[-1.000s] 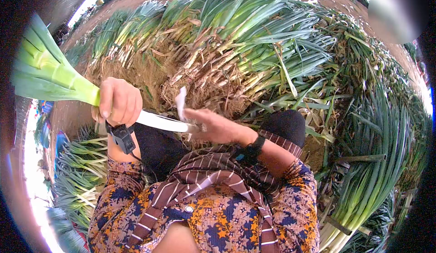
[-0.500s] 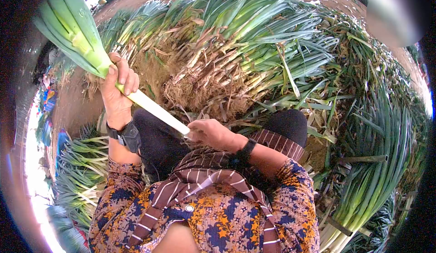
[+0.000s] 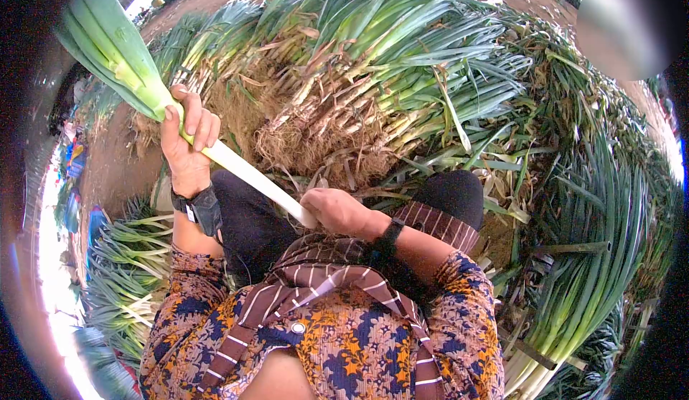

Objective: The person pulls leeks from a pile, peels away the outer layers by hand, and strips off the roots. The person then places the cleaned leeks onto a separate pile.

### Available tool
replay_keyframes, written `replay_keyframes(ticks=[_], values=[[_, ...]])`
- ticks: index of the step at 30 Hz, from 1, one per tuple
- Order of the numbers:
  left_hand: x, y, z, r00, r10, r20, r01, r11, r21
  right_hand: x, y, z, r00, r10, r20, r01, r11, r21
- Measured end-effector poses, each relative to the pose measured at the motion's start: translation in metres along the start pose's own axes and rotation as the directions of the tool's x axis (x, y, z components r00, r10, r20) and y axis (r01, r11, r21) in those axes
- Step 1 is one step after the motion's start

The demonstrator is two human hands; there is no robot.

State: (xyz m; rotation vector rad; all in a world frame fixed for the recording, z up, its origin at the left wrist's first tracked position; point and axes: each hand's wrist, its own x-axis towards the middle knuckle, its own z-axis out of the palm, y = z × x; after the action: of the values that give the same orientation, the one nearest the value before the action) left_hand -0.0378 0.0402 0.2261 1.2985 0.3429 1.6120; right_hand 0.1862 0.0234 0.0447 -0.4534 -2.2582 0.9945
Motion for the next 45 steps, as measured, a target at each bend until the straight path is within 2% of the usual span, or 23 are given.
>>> replay_keyframes(ticks=[3,5,6,8,12,15,16,22,24,25,28,31,34,36,40,43,45], values=[[-0.006,-0.001,0.001,0.998,-0.023,-0.057,0.025,0.999,0.037,0.0,-0.005,-0.006,0.979,0.172,0.112,-0.186,0.973,0.135],[-0.007,0.002,-0.001,0.993,-0.01,-0.12,0.018,0.998,0.063,-0.003,-0.009,-0.008,0.996,0.087,0.03,-0.091,0.976,0.198],[-0.008,0.001,-0.003,0.998,-0.011,-0.069,0.019,0.994,0.107,-0.003,-0.014,-0.01,0.99,0.126,0.065,-0.137,0.968,0.209],[-0.008,0.0,-0.002,0.998,-0.009,-0.068,0.015,0.996,0.091,-0.007,-0.008,-0.005,0.997,0.078,0.008,-0.078,0.994,0.071],[-0.01,-0.002,-0.002,0.998,0.009,-0.056,-0.006,0.999,0.046,-0.002,-0.012,-0.013,0.986,0.165,0.03,-0.167,0.983,0.079],[-0.013,-0.001,0.001,0.994,0.003,-0.111,-0.01,0.998,-0.058,-0.004,-0.011,-0.013,0.958,0.279,0.066,-0.282,0.958,0.042],[-0.014,0.0,0.001,0.996,0.008,-0.087,-0.012,0.999,-0.044,-0.004,-0.013,-0.012,0.934,0.344,0.096,-0.35,0.935,0.054],[-0.017,0.003,-0.004,1.0,0.019,-0.021,-0.019,1.0,-0.014,-0.01,0.004,0.0,0.977,0.186,0.105,-0.204,0.96,0.19],[-0.019,0.002,-0.002,1.0,0.019,0.004,-0.019,0.999,-0.029,-0.007,0.001,0.0,0.989,0.113,0.097,-0.123,0.986,0.113],[-0.02,0.002,-0.002,1.0,0.016,0.021,-0.014,0.998,-0.062,-0.006,0.0,0.001,0.993,0.077,0.094,-0.084,0.994,0.074],[-0.02,0.001,-0.001,0.997,0.011,0.081,0.002,0.987,-0.159,-0.005,0.001,0.004,0.976,0.115,0.185,-0.13,0.989,0.072],[-0.021,0.001,-0.004,0.984,0.018,0.176,0.029,0.966,-0.257,-0.004,-0.001,0.005,0.983,0.08,0.168,-0.104,0.985,0.139],[-0.016,0.002,-0.002,0.953,0.047,0.301,0.068,0.931,-0.358,-0.003,-0.001,0.007,0.969,0.104,0.224,-0.143,0.976,0.166],[-0.012,0.004,0.0,0.933,0.063,0.355,0.09,0.913,-0.398,-0.001,-0.009,0.006,0.952,0.168,0.254,-0.227,0.948,0.224],[-0.008,0.009,0.001,0.932,0.024,0.362,0.11,0.932,-0.344,-0.001,-0.011,0.0,0.924,0.249,0.29,-0.337,0.889,0.31],[-0.004,0.006,0.008,0.932,0.023,0.362,0.1,0.943,-0.316,0.001,-0.011,-0.001,0.917,0.305,0.255,-0.368,0.895,0.252],[-0.001,0.004,0.01,0.925,0.037,0.377,0.079,0.955,-0.287,0.001,-0.005,-0.002,0.895,0.404,0.188,-0.439,0.872,0.215]])
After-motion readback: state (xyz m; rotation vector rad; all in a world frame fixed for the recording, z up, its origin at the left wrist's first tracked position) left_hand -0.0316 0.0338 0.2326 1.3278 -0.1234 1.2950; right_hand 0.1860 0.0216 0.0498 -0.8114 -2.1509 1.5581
